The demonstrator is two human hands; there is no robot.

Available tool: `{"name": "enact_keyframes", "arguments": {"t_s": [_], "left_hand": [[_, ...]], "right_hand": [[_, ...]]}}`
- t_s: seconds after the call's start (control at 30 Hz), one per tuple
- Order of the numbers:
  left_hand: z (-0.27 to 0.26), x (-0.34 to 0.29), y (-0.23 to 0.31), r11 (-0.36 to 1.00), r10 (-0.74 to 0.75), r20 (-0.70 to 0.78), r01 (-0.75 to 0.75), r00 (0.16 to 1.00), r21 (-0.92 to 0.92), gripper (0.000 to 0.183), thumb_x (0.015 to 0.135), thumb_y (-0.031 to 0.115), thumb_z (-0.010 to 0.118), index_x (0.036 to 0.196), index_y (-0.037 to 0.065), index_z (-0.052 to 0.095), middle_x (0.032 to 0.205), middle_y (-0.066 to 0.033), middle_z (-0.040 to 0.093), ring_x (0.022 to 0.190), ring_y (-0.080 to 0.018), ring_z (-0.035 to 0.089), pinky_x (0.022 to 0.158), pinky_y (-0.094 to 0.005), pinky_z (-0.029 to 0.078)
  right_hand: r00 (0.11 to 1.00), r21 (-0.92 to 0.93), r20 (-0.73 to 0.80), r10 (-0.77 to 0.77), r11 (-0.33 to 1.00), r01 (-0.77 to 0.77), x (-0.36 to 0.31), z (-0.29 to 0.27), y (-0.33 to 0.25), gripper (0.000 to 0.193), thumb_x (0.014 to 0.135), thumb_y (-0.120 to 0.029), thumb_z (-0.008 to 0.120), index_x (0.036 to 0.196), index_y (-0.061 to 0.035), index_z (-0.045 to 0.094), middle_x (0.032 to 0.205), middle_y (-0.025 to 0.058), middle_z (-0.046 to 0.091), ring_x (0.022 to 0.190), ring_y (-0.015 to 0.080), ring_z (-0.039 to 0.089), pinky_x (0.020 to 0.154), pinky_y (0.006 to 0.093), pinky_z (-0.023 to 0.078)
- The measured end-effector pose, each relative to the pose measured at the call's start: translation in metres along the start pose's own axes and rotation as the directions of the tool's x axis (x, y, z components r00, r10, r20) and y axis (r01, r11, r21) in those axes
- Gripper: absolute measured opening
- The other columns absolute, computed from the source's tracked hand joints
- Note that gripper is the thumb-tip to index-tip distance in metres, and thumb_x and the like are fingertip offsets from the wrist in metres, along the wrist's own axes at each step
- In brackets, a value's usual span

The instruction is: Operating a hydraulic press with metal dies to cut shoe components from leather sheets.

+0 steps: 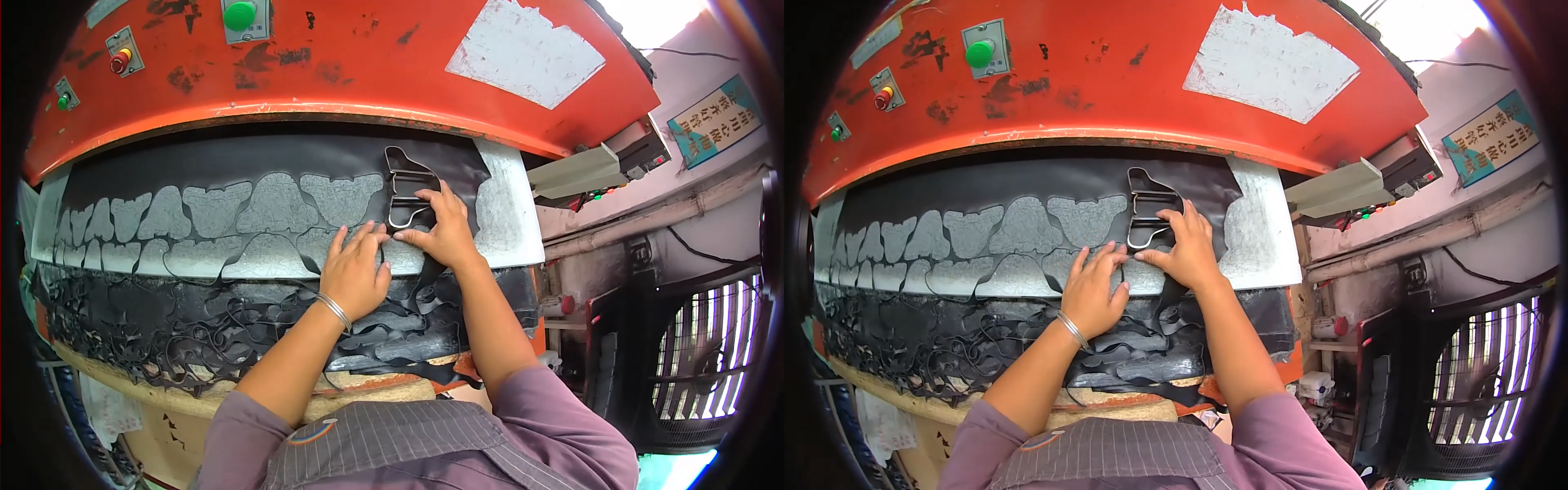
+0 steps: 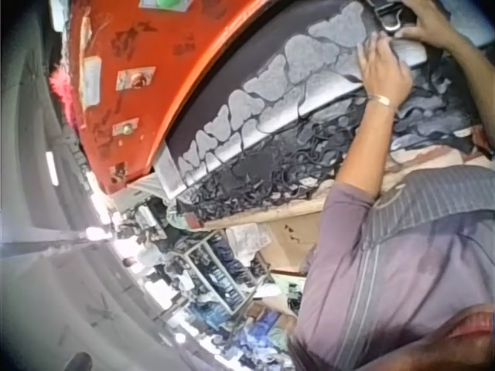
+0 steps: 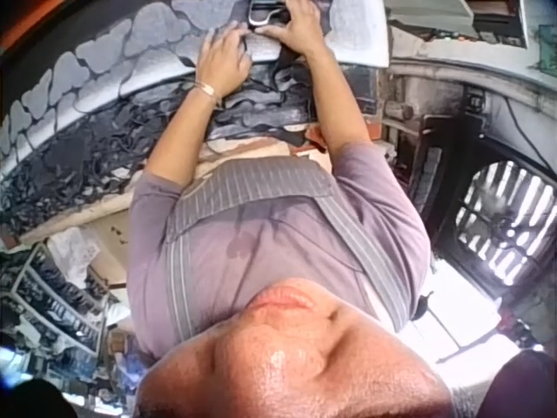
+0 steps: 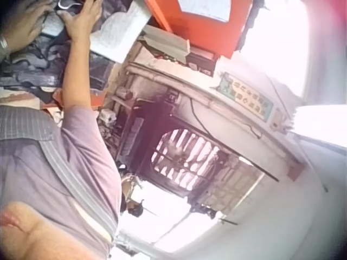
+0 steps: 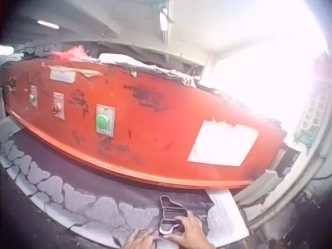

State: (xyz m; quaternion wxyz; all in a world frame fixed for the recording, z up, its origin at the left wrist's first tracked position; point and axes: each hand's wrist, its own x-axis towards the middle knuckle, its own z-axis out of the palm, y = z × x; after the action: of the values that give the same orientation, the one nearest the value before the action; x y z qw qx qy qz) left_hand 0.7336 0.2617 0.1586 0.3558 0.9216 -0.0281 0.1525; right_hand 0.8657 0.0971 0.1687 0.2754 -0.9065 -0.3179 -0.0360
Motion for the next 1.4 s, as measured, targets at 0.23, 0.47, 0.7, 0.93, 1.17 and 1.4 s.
{"name": "enact_keyframes", "arguments": {"t_s": [0.23,0.47,0.7,0.93,1.17,1.4], "left_hand": [[-0.004,0.003,-0.004,0.996,-0.055,0.007,0.056,0.998,-0.068,0.036,0.080,0.013,0.061,0.112,0.005,0.048,0.121,-0.0119,0.063,0.129,-0.0277,0.046,0.113,-0.0485,0.021],[-0.005,0.013,-0.003,0.998,-0.024,-0.047,0.021,0.999,-0.060,0.034,0.079,0.012,0.061,0.109,0.005,0.048,0.115,-0.0117,0.066,0.127,-0.0278,0.049,0.111,-0.0494,0.023],[-0.046,-0.004,-0.023,0.951,-0.169,-0.018,0.158,0.986,-0.267,0.040,0.082,0.015,0.064,0.119,0.003,0.053,0.126,-0.0152,0.059,0.127,-0.0297,0.048,0.110,-0.0432,0.029],[-0.245,0.002,-0.189,0.847,-0.513,-0.622,0.230,0.592,-0.479,0.042,0.090,0.006,0.058,0.132,0.003,0.049,0.132,-0.0144,0.054,0.120,-0.0206,0.053,0.100,-0.0329,0.042],[-0.490,-0.059,-0.363,0.745,0.135,-0.988,0.651,0.071,0.148,0.067,0.087,0.031,0.058,0.140,-0.004,0.037,0.148,-0.0266,0.031,0.137,-0.0365,0.033,0.110,-0.0393,0.028],[-0.428,-0.159,-0.284,0.927,-0.327,-0.717,0.358,0.615,-0.115,0.043,0.095,0.022,0.049,0.132,0.000,0.050,0.134,-0.0162,0.052,0.120,-0.0223,0.051,0.102,-0.0342,0.037]], "right_hand": [[0.989,-0.080,-0.086,-0.118,0.991,0.111,0.000,0.006,0.002,0.074,0.059,-0.046,0.084,0.117,-0.0088,0.057,0.131,0.0331,0.045,0.125,0.0459,0.041,0.104,0.0498,0.032],[0.969,-0.157,-0.139,-0.205,0.971,0.182,0.009,0.002,0.002,0.076,0.056,-0.045,0.082,0.117,-0.0070,0.056,0.129,0.0349,0.045,0.122,0.0463,0.044,0.102,0.0507,0.033],[0.999,-0.269,0.042,-0.002,0.963,0.014,0.002,-0.010,-0.038,0.101,0.059,-0.058,0.079,0.138,-0.0104,0.039,0.140,0.0328,0.033,0.127,0.0465,0.038,0.104,0.0539,0.030],[0.969,-0.053,-0.198,-0.148,0.989,0.141,0.011,-0.040,-0.099,0.068,0.073,-0.039,0.077,0.124,-0.0012,0.053,0.116,0.0177,0.061,0.112,0.0345,0.054,0.094,0.0423,0.043],[0.830,0.266,-0.439,-0.343,0.833,0.485,0.094,-0.027,-0.284,0.050,0.079,-0.039,0.072,0.111,-0.0071,0.050,0.085,0.0122,0.067,0.073,0.0329,0.066,0.062,0.0431,0.052],[0.906,0.313,-0.312,-0.286,0.869,0.382,0.017,-0.004,-0.283,0.043,0.081,-0.040,0.070,0.095,-0.0068,0.044,0.062,0.0109,0.061,0.060,0.0368,0.062,0.054,0.0471,0.047]]}}
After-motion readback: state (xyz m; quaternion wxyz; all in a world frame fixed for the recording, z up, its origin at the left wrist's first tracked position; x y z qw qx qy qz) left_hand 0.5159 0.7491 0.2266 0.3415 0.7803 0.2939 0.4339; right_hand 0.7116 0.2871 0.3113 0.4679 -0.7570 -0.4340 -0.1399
